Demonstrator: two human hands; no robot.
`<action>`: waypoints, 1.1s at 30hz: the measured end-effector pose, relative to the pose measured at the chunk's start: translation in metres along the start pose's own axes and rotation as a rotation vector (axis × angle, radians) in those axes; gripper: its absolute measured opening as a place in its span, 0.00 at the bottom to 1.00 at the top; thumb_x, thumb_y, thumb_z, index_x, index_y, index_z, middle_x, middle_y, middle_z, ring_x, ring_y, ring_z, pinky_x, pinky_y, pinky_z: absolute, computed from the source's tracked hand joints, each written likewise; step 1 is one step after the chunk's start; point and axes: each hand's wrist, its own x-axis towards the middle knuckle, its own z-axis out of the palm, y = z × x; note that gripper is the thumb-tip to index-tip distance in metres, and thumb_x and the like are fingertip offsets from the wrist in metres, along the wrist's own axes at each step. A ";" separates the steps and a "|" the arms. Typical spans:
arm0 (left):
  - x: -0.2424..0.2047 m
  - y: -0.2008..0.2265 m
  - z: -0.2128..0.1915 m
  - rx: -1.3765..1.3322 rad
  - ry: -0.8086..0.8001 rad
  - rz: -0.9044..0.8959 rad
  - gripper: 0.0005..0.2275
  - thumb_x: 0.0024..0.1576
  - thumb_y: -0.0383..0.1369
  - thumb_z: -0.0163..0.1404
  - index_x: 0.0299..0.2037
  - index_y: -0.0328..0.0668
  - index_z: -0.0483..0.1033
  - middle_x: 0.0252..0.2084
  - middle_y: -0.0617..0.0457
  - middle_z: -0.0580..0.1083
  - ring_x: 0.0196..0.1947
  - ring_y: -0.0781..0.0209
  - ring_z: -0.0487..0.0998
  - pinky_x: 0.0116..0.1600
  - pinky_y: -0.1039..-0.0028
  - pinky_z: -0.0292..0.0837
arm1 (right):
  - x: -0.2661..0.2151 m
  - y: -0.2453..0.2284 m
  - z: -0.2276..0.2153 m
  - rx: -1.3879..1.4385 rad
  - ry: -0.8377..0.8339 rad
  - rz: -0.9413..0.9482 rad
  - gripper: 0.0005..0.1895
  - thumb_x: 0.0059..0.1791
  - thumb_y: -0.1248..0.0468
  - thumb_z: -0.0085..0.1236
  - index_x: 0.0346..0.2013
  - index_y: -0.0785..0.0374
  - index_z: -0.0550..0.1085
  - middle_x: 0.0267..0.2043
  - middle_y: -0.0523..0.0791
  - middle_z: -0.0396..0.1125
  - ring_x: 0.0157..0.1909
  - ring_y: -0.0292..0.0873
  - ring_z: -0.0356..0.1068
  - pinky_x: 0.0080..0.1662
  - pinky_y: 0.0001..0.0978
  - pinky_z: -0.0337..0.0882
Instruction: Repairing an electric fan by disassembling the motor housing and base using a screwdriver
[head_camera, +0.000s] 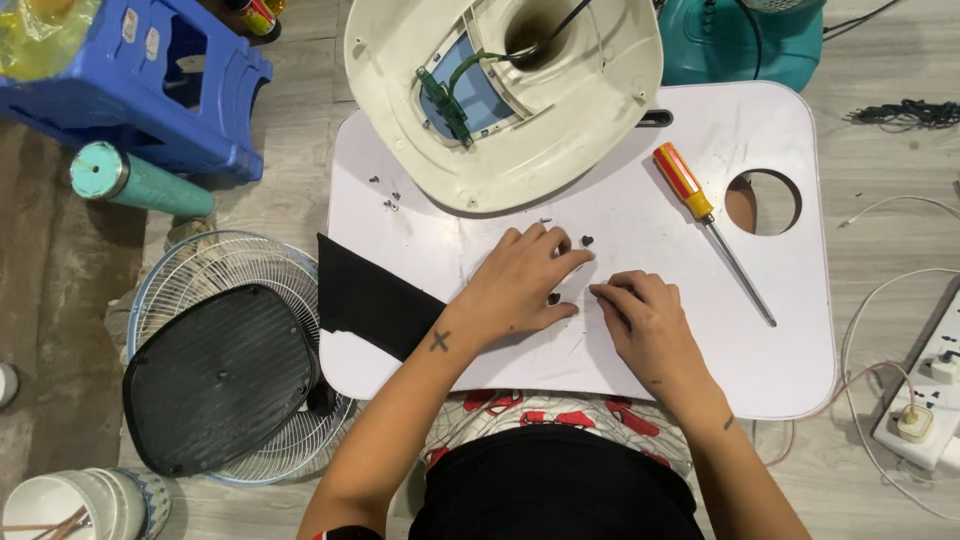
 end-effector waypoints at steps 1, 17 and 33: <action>-0.001 0.001 -0.004 0.015 -0.036 -0.019 0.26 0.47 0.41 0.64 0.57 0.48 0.74 0.48 0.48 0.72 0.49 0.47 0.72 0.52 0.56 0.66 | 0.001 0.000 -0.002 0.000 -0.005 0.000 0.06 0.52 0.64 0.59 0.43 0.51 0.80 0.41 0.37 0.70 0.47 0.38 0.72 0.49 0.29 0.66; -0.018 -0.030 -0.011 -0.075 0.103 -0.005 0.14 0.55 0.38 0.59 0.50 0.49 0.76 0.50 0.50 0.73 0.55 0.47 0.75 0.53 0.58 0.72 | 0.034 0.031 -0.051 0.103 0.135 0.104 0.10 0.47 0.69 0.61 0.41 0.53 0.77 0.49 0.47 0.71 0.41 0.56 0.76 0.41 0.46 0.76; 0.013 -0.131 -0.061 0.298 0.517 -0.507 0.43 0.44 0.40 0.71 0.71 0.42 0.62 0.73 0.35 0.46 0.73 0.29 0.45 0.69 0.33 0.45 | 0.094 0.080 -0.045 -0.598 -0.146 0.286 0.21 0.52 0.50 0.59 0.56 0.52 0.81 0.44 0.40 0.75 0.36 0.41 0.75 0.37 0.30 0.76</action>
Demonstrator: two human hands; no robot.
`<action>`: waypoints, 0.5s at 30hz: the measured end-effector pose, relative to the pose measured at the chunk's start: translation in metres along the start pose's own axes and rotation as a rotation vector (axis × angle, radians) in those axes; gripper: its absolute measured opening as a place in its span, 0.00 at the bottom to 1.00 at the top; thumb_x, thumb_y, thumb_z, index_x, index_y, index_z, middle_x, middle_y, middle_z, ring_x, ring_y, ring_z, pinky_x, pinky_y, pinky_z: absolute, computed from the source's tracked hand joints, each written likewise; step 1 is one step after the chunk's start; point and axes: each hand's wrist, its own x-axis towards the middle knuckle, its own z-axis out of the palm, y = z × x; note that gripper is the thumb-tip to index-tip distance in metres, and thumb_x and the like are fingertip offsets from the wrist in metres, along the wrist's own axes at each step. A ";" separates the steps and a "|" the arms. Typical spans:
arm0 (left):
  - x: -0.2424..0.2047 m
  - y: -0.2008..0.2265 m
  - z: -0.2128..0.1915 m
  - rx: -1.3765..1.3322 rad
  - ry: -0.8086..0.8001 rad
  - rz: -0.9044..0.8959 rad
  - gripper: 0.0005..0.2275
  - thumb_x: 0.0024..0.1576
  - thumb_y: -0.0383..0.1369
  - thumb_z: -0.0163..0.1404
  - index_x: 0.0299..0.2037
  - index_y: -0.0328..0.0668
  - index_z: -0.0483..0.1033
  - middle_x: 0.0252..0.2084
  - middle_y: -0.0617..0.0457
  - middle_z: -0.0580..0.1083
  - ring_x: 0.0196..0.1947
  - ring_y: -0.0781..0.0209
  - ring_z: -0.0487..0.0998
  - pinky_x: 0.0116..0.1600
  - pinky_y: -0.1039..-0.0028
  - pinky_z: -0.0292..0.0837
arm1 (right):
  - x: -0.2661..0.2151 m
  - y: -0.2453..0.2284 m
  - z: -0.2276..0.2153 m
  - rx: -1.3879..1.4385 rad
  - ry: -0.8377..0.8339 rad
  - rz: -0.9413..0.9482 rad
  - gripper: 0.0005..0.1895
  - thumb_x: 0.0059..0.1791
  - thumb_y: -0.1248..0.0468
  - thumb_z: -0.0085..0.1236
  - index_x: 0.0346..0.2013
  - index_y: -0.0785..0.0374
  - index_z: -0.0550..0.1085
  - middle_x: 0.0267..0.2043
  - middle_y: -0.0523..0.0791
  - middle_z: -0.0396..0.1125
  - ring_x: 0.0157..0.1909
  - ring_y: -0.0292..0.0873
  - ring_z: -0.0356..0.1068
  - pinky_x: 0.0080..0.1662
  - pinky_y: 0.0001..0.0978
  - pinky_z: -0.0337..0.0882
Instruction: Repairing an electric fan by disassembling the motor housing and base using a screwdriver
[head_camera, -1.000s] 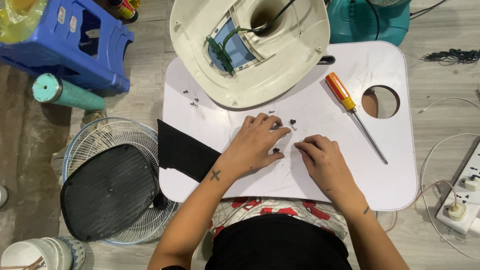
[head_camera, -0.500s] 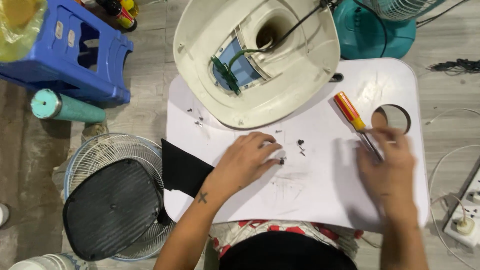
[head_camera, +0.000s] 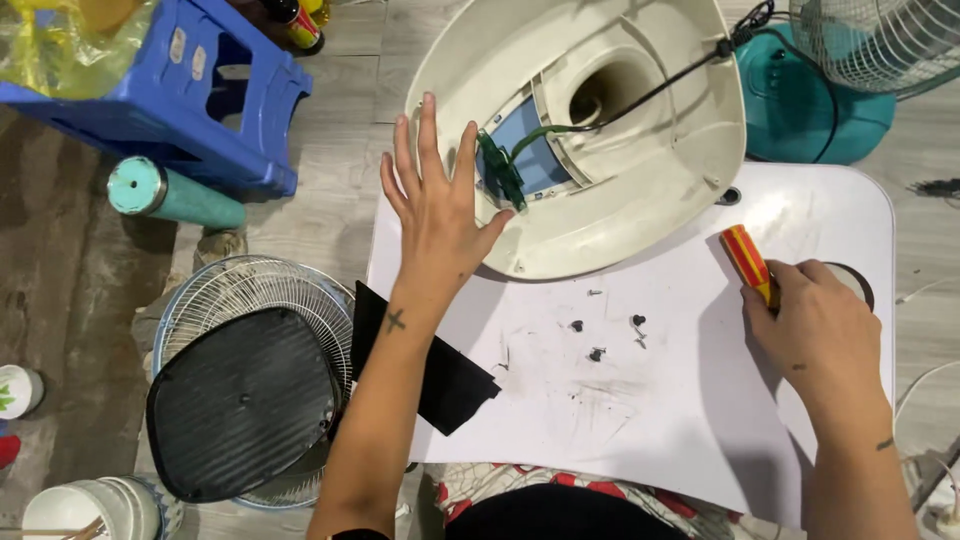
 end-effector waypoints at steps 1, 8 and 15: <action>0.000 -0.003 0.010 -0.003 0.015 -0.030 0.47 0.43 0.45 0.74 0.73 0.42 0.61 0.77 0.33 0.36 0.76 0.23 0.35 0.70 0.23 0.38 | 0.001 0.001 0.001 -0.049 -0.017 -0.004 0.20 0.52 0.49 0.58 0.55 0.51 0.81 0.44 0.38 0.75 0.36 0.39 0.75 0.38 0.28 0.77; -0.006 -0.007 0.034 -0.022 0.060 -0.009 0.42 0.46 0.51 0.71 0.69 0.43 0.66 0.78 0.35 0.38 0.76 0.26 0.30 0.69 0.21 0.30 | 0.015 0.046 -0.038 0.879 0.056 -0.042 0.16 0.63 0.76 0.52 0.65 0.80 0.65 0.40 0.61 0.65 0.35 0.54 0.69 0.35 0.43 0.73; -0.008 0.000 0.035 -0.090 -0.003 -0.004 0.48 0.49 0.49 0.68 0.74 0.33 0.53 0.79 0.41 0.45 0.78 0.33 0.37 0.75 0.33 0.32 | 0.042 -0.059 -0.118 1.228 0.342 -0.632 0.30 0.53 0.82 0.52 0.64 0.67 0.50 0.57 0.58 0.64 0.60 0.56 0.71 0.65 0.43 0.75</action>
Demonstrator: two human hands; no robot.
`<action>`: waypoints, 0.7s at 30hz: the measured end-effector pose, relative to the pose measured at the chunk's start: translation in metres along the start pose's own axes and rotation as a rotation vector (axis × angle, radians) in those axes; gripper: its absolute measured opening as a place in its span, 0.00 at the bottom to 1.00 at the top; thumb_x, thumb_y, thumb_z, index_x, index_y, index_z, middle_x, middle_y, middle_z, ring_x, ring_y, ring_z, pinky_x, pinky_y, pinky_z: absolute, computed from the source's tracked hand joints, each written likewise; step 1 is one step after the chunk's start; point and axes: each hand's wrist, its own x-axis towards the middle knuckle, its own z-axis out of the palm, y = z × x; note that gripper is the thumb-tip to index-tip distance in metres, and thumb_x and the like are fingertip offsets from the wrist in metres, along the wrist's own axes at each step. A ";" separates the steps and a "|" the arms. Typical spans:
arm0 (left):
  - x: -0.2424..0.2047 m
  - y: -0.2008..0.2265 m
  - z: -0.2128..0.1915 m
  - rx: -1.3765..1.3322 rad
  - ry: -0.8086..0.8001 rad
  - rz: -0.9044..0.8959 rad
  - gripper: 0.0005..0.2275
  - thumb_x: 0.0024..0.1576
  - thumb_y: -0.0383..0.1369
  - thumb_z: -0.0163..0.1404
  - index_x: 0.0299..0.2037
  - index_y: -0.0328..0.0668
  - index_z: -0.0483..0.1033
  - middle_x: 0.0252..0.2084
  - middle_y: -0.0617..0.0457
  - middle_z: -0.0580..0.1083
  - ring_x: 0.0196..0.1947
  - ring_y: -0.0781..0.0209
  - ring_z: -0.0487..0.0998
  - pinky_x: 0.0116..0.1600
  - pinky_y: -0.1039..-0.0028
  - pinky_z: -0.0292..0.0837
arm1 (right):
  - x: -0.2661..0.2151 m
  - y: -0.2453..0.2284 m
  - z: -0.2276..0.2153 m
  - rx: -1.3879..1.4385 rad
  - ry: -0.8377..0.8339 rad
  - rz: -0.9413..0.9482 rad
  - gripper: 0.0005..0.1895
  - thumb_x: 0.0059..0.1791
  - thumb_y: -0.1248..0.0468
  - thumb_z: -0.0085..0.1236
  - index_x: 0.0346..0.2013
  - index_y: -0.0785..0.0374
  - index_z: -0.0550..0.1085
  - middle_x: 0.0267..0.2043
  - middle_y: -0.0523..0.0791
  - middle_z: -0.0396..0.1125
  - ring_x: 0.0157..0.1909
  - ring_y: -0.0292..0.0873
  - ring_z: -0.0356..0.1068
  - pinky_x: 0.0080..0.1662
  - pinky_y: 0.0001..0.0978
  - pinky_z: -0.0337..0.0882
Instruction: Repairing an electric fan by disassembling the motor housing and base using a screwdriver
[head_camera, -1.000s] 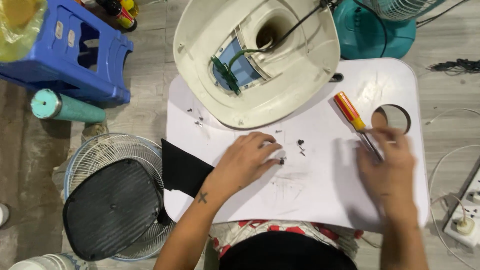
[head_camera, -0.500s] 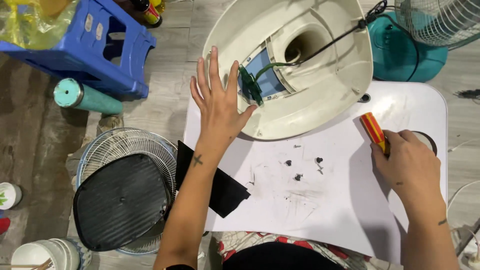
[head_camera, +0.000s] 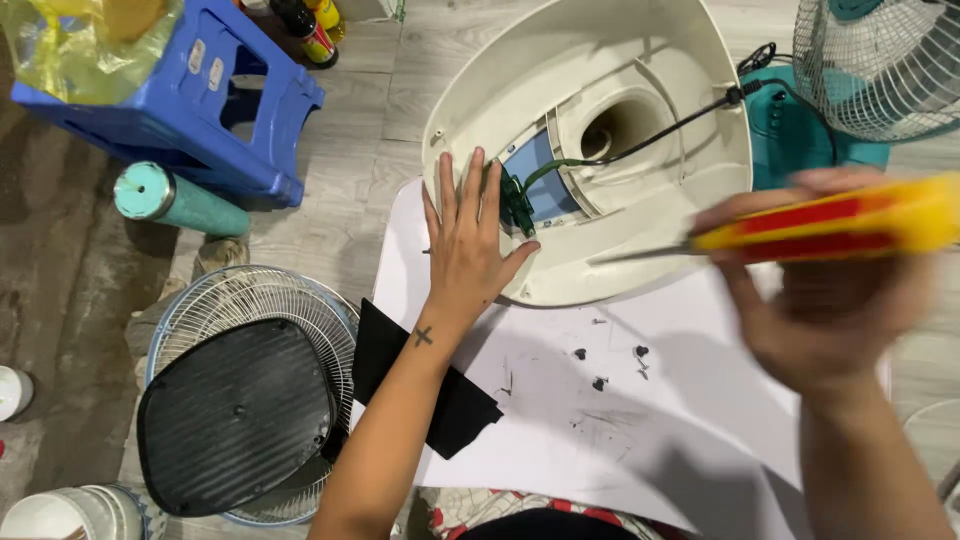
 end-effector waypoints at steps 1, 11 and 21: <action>-0.001 0.000 -0.002 -0.056 -0.006 -0.009 0.46 0.50 0.46 0.67 0.74 0.34 0.52 0.78 0.38 0.47 0.78 0.32 0.37 0.75 0.33 0.35 | 0.013 -0.001 0.016 0.059 -0.036 -0.187 0.38 0.47 0.83 0.61 0.61 0.61 0.48 0.54 0.57 0.67 0.56 0.54 0.75 0.59 0.38 0.79; 0.001 0.003 -0.003 -0.026 0.007 -0.002 0.43 0.51 0.44 0.67 0.72 0.32 0.56 0.77 0.36 0.49 0.77 0.28 0.40 0.75 0.32 0.41 | 0.034 0.022 0.071 -0.050 -0.064 -0.336 0.41 0.49 0.81 0.66 0.60 0.59 0.45 0.52 0.54 0.70 0.48 0.46 0.76 0.46 0.30 0.73; 0.004 0.003 -0.002 -0.024 -0.001 -0.012 0.43 0.50 0.44 0.68 0.72 0.32 0.58 0.76 0.38 0.52 0.77 0.28 0.42 0.75 0.31 0.41 | 0.038 0.037 0.076 0.032 -0.123 -0.284 0.40 0.48 0.80 0.65 0.60 0.57 0.47 0.53 0.54 0.70 0.50 0.48 0.77 0.47 0.31 0.78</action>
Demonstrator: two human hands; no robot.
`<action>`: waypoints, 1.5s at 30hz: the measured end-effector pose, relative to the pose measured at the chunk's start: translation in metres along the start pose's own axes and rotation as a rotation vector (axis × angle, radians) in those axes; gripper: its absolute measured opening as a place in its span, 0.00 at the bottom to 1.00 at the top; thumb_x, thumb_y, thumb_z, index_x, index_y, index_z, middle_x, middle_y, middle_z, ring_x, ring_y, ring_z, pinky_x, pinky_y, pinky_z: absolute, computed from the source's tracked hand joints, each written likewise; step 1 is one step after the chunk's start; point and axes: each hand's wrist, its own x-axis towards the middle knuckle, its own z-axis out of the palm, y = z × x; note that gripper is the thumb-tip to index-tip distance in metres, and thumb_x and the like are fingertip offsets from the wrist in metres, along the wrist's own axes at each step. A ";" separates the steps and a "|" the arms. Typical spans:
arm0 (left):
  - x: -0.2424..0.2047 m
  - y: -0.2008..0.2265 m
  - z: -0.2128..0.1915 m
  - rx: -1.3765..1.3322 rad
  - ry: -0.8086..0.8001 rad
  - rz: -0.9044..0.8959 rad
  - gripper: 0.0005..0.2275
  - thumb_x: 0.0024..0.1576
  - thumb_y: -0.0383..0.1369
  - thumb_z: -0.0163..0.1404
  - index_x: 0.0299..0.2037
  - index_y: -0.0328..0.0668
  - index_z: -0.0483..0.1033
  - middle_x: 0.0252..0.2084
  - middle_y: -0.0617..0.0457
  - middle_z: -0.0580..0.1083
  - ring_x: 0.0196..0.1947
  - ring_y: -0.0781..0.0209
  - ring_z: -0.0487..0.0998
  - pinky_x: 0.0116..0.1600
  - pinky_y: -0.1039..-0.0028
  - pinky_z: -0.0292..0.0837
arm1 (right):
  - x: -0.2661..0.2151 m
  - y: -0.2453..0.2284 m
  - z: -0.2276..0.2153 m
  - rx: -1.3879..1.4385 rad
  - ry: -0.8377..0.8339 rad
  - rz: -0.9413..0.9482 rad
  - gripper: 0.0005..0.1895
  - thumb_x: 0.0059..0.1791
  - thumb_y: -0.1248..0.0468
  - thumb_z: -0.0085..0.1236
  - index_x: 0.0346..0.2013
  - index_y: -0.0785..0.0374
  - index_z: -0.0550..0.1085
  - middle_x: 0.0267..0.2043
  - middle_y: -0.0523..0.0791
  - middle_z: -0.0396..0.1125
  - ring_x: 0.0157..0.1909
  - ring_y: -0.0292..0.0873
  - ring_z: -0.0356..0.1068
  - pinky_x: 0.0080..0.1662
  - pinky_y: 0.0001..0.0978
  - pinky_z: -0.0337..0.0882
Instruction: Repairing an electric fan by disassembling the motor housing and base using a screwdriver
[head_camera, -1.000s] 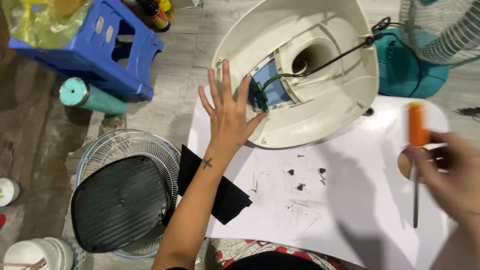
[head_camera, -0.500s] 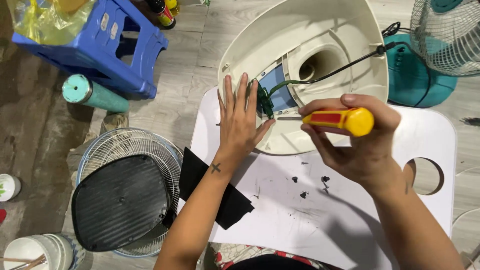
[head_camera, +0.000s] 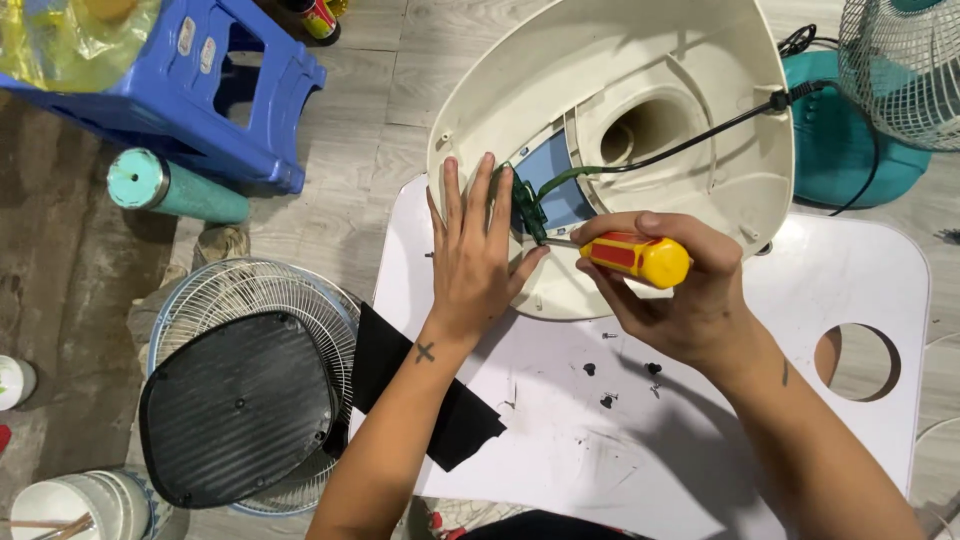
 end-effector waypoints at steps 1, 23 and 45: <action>-0.002 -0.001 0.002 -0.001 0.004 0.003 0.44 0.51 0.45 0.68 0.73 0.34 0.57 0.77 0.38 0.52 0.77 0.28 0.42 0.76 0.31 0.40 | 0.000 -0.001 -0.001 0.015 0.003 0.018 0.40 0.48 0.80 0.65 0.59 0.56 0.47 0.52 0.54 0.71 0.48 0.47 0.77 0.45 0.31 0.77; -0.005 0.003 -0.003 -0.028 -0.035 -0.022 0.40 0.56 0.45 0.63 0.72 0.30 0.56 0.77 0.37 0.50 0.78 0.29 0.42 0.76 0.35 0.36 | -0.019 0.001 -0.001 -0.142 -0.017 -0.052 0.41 0.48 0.65 0.76 0.65 0.45 0.56 0.47 0.50 0.73 0.50 0.49 0.80 0.44 0.31 0.80; -0.004 -0.005 -0.006 -0.074 -0.012 0.053 0.39 0.56 0.41 0.62 0.73 0.33 0.54 0.77 0.41 0.53 0.79 0.34 0.45 0.74 0.44 0.57 | 0.002 -0.057 0.006 -0.153 0.009 0.070 0.21 0.44 0.66 0.72 0.45 0.64 0.69 0.46 0.53 0.74 0.50 0.50 0.78 0.51 0.38 0.81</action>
